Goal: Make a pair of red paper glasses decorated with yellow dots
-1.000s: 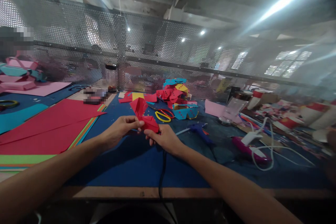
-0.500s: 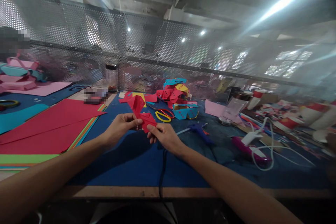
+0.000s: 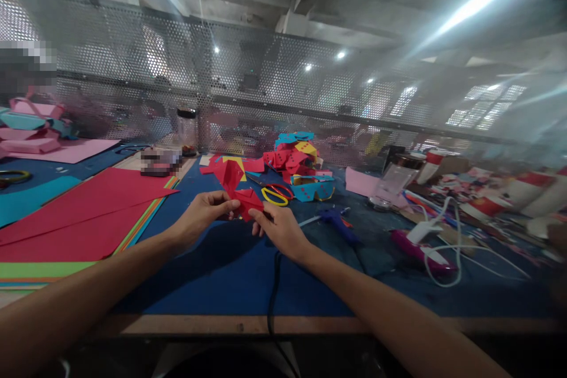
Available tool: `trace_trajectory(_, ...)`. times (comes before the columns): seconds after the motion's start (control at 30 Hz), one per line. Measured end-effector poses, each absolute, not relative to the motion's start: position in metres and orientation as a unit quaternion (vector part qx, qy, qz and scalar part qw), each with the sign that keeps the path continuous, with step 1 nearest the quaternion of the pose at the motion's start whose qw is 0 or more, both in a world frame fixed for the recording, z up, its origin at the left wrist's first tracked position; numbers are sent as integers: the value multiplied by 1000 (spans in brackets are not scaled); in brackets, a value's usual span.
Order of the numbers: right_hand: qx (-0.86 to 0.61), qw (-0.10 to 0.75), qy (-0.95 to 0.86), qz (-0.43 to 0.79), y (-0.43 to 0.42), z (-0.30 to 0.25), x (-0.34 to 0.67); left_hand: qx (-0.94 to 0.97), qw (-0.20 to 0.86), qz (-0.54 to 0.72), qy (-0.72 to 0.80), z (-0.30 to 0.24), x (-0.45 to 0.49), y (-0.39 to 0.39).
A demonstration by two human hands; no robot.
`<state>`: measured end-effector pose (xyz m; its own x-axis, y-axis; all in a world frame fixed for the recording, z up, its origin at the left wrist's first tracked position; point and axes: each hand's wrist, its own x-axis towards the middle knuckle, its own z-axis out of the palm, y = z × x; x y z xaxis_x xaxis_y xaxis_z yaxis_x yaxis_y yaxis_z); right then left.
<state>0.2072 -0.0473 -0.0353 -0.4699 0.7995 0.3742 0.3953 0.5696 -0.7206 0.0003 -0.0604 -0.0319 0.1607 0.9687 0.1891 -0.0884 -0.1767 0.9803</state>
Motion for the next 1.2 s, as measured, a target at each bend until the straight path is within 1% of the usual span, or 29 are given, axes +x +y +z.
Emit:
trace_trajectory(0.3,-365,382,-813,245,-46,-33,210,539,554,510,376,-29,-1,-62)
trace_trajectory(0.53,-367,444,-797,181,-39,-31,215,487,609,514,358,-29,1,-62)
trace_trajectory(0.73,-342,484,-795,125,-37,-26,219,440,628,531,361,-28,0,-62)
trace_trajectory(0.93,-307,509,-800,84,-37,-23,219,412,620,552,375,-28,-8,-53)
trace_trajectory(1.2,-296,486,-820,67,-38,-25,217,462,563,551,408,-18,-12,-56)
